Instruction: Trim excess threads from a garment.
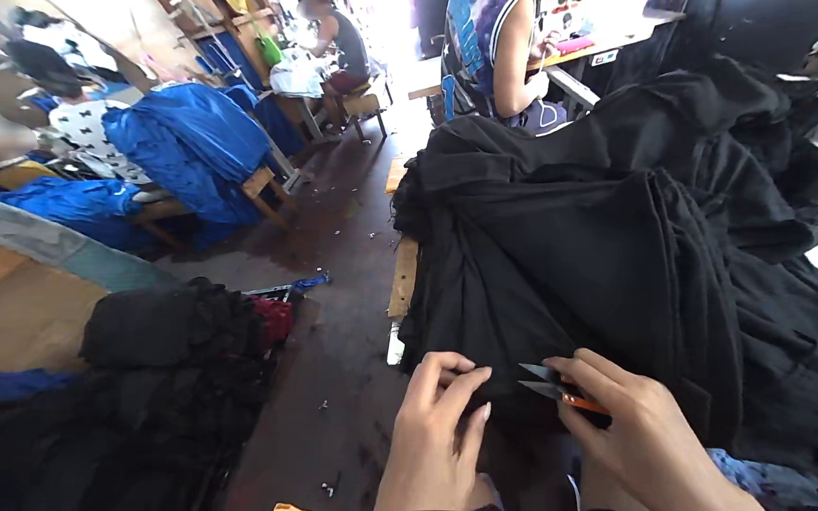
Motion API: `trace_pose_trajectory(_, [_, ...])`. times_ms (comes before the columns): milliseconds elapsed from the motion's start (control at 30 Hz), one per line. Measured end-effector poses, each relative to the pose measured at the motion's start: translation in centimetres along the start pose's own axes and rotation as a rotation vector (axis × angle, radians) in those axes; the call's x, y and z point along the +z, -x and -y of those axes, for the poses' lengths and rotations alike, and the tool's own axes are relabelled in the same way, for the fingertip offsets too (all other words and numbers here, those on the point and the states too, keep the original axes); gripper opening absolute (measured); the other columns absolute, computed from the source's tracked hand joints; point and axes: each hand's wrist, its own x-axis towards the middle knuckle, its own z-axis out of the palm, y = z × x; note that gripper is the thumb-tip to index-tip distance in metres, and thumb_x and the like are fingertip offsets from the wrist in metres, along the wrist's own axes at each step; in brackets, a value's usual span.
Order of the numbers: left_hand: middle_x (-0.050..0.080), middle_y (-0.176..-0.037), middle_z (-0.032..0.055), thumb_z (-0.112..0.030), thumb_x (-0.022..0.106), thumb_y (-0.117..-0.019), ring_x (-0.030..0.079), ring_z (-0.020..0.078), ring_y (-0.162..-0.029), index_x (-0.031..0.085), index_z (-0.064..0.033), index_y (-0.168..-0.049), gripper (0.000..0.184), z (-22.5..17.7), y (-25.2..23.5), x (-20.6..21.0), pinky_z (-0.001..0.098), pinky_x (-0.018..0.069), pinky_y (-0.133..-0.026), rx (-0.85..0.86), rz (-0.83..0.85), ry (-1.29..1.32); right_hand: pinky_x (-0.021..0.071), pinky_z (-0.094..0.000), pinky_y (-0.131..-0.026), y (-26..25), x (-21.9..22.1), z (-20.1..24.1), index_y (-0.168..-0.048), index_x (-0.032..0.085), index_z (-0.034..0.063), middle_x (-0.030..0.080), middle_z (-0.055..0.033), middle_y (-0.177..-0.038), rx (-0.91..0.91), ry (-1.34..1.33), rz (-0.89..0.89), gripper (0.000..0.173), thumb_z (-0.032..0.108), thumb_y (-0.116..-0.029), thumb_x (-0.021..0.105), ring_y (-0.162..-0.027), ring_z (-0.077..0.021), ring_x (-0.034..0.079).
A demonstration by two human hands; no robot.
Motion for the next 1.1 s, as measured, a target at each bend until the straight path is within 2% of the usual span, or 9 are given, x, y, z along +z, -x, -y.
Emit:
trace_pose_trajectory(133, [0.067, -0.113, 0.0073, -0.021, 0.064, -0.0951, 0.062, 0.0123, -0.099, 0.08, -0.0131, -0.105, 0.021, 1.5, -0.5, 1.3, 0.0232, 0.0519, -0.088, 0.011, -0.048, -0.06, 0.054, -0.0379, -0.06, -1.0, 0.1, -0.5, -0.092, 0.072, 0.0032, 0.068, -0.0107, -0.081, 0.043, -0.114, -0.032, 0.016, 0.004, -0.0867, 0.058, -0.068, -0.0219, 0.066])
trace_pose_trajectory(200, [0.066, -0.106, 0.0044, -0.024, 0.06, -0.0985, 0.061, 0.0071, -0.095, 0.079, -0.0114, -0.096, 0.023, 1.9, -0.9, 1.3, 0.0183, 0.0517, -0.083, -0.038, -0.076, -0.042, 0.0496, -0.0281, -0.051, -1.6, 1.3, -0.7, -0.08, 0.068, 0.0114, 0.062, 0.0016, -0.071, 0.053, 0.036, -0.169, 0.013, 0.013, -0.0824, 0.055, -0.059, -0.0099, 0.059])
trace_pose_trajectory(267, [0.064, -0.102, 0.0033, -0.025, 0.062, -0.0965, 0.061, 0.0029, -0.086, 0.077, -0.0107, -0.092, 0.022, 2.2, -1.3, 1.5, 0.0142, 0.0518, -0.072, -0.096, -0.115, -0.051, 0.0493, -0.0317, -0.047, -2.3, 2.3, -0.5, -0.077, 0.067, 0.0092, 0.062, -0.0004, -0.068, 0.095, 0.136, -0.252, 0.007, 0.013, -0.0814, 0.063, -0.055, -0.0133, 0.06])
trace_pose_trajectory(400, [0.061, -0.1, 0.0051, -0.021, 0.073, -0.0878, 0.057, 0.0018, -0.071, 0.075, -0.0112, -0.095, 0.012, 1.5, -2.1, 2.0, 0.013, 0.0472, -0.059, -0.143, -0.208, -0.129, 0.0488, -0.0367, -0.045, -2.9, 3.3, -0.3, -0.078, 0.067, 0.0071, 0.063, -0.0036, -0.067, 0.122, 0.22, -0.323, 0.004, 0.011, -0.0772, 0.068, -0.054, -0.019, 0.062])
trace_pose_trajectory(533, [0.068, -0.109, 0.0053, -0.008, 0.061, -0.0915, 0.067, 0.0044, -0.082, 0.077, -0.0095, -0.102, 0.019, 0.3, -2.1, 1.8, 0.0183, 0.058, -0.07, -0.17, -0.082, -0.054, 0.0516, -0.0283, -0.051, -2.6, 2.8, -0.5, -0.085, 0.07, 0.0111, 0.065, 0.0011, -0.071, 0.145, 0.086, -0.3, 0.009, 0.016, -0.0808, 0.064, -0.059, -0.01, 0.062])
trace_pose_trajectory(633, [0.069, -0.116, 0.0072, -0.016, 0.056, -0.0981, 0.07, 0.0062, -0.092, 0.077, -0.0077, -0.109, 0.024, -0.6, -2.2, 1.2, 0.0206, 0.0596, -0.078, -0.197, 0.004, -0.005, 0.0488, -0.0123, -0.056, -2.5, 1.4, 0.0, -0.096, 0.072, 0.0152, 0.066, 0.0091, -0.077, 0.171, -0.196, -0.266, 0.021, 0.035, -0.0911, 0.067, -0.064, 0.0056, 0.058])
trace_pose_trajectory(733, [0.07, -0.113, 0.0057, -0.034, 0.064, -0.0978, 0.072, 0.0099, -0.091, 0.077, -0.0108, -0.107, 0.029, -1.0, -2.4, 1.7, 0.025, 0.0619, -0.076, -0.188, -0.023, -0.068, 0.0493, -0.0089, -0.058, -2.8, -0.2, 1.4, -0.103, 0.072, 0.0101, 0.068, 0.0087, -0.082, 0.113, -0.528, -0.219, 0.028, 0.037, -0.0963, 0.069, -0.069, 0.0081, 0.059])
trace_pose_trajectory(933, [0.072, -0.102, -0.0016, -0.034, 0.072, -0.0885, 0.07, 0.0069, -0.081, 0.079, -0.0184, -0.093, 0.017, -0.6, -2.6, 3.7, 0.0214, 0.0578, -0.065, -0.132, -0.164, -0.235, 0.0427, -0.0092, -0.052, -3.2, 2.4, -0.3, -0.093, 0.072, 0.0129, 0.062, 0.0115, -0.07, 0.194, -0.646, -0.133, 0.028, 0.038, -0.1001, 0.062, -0.059, 0.0083, 0.053])
trace_pose_trajectory(1100, [0.072, -0.098, -0.0029, -0.023, 0.07, -0.0932, 0.068, -0.0002, -0.078, 0.077, -0.0131, -0.089, 0.013, 0.8, -2.7, 3.5, 0.0145, 0.056, -0.062, -0.209, -0.192, 0.154, 0.041, -0.0096, -0.054, -2.8, 2.3, -0.4, -0.089, 0.071, 0.0086, 0.06, 0.0087, -0.07, 0.18, -0.588, -0.112, 0.034, 0.038, -0.1022, 0.059, -0.061, 0.0084, 0.05])
